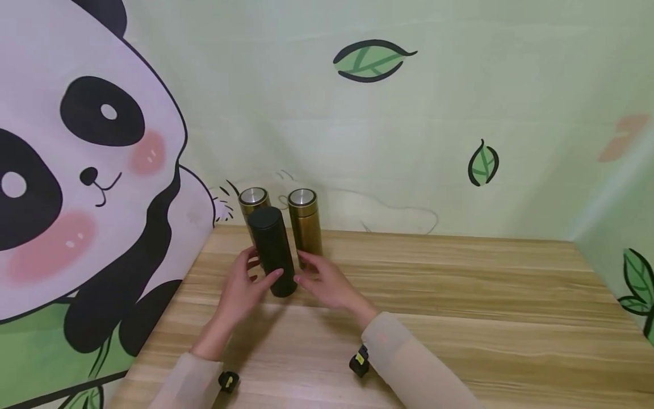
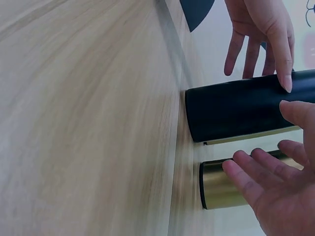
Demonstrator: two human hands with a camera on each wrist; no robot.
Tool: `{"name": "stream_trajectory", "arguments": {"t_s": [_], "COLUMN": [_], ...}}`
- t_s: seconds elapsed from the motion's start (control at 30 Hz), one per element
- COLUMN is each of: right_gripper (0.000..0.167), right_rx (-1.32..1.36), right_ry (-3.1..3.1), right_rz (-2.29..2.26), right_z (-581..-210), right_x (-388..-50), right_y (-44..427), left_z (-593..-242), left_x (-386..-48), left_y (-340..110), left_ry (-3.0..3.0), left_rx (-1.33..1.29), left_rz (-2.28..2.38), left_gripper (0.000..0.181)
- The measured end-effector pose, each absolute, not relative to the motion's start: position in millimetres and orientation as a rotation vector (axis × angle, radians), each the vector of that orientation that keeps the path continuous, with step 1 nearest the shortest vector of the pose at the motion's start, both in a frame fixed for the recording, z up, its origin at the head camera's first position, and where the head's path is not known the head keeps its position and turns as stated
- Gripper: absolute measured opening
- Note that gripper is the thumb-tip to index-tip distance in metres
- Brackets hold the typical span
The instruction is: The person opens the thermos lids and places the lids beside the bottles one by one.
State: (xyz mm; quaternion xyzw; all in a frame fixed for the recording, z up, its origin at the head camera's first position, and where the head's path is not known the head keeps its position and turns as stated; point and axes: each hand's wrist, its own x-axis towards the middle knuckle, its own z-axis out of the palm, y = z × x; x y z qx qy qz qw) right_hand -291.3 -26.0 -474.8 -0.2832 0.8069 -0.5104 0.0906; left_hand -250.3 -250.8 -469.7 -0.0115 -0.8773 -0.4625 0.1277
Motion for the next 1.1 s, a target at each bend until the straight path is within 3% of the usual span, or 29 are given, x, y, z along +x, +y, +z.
{"name": "stream_trajectory", "arguments": {"t_s": [1.1], "right_gripper": [0.063], "right_rx": [-0.912], "right_ry": [2.236], "right_rz": [-1.562], "right_z": [-470], "right_x": [-286], "right_y": [-34], "left_z": [-461], "left_x": [-254], "left_y": [-238], "left_ry": [-2.518], "left_rx": [-0.034], "left_rz": [-1.405], "left_gripper": [0.075]}}
